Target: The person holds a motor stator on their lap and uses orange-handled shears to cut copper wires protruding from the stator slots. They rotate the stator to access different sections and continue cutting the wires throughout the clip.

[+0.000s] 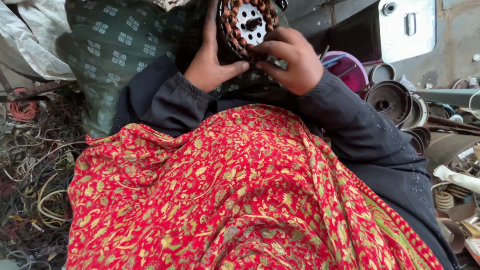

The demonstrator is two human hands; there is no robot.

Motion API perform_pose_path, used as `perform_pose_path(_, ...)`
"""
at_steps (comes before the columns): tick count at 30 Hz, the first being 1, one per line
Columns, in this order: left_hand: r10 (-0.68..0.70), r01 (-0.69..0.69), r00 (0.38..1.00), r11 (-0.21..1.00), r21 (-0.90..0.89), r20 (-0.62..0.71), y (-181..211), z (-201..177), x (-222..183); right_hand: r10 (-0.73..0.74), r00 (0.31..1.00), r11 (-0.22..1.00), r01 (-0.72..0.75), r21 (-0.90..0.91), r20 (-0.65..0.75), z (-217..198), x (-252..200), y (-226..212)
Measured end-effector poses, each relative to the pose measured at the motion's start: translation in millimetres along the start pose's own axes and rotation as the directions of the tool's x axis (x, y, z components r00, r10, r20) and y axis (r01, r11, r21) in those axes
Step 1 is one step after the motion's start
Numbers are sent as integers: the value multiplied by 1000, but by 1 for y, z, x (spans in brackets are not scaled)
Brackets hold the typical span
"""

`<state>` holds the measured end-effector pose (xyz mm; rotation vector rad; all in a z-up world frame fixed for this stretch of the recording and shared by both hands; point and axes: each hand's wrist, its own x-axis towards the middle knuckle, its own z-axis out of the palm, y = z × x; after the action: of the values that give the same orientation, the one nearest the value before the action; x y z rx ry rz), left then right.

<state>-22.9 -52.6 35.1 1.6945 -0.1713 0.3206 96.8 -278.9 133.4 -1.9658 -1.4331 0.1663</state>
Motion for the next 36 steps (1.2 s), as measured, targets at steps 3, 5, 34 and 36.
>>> perform_pose_path(3, -67, 62, 998, 977, -202, -19, -3, 3, 0, -55, 998, 997, 55, 48, -1, -4, 4, -4)
perform_pose_path(5, -35, 27, 998, 986, -167, -48, -5, 3, 1, -18, 999, 985, 8, 175, 51, -14, 4, -4)
perform_pose_path(34, -76, 54, 996, 944, -327, -54, -4, 0, 1, 8, 1000, 996, -6, 93, -23, 10, 4, 9)
perform_pose_path(36, -77, 57, 996, 950, -306, -54, -2, 2, 2, -41, 998, 995, 37, 93, 46, 4, 7, 14)
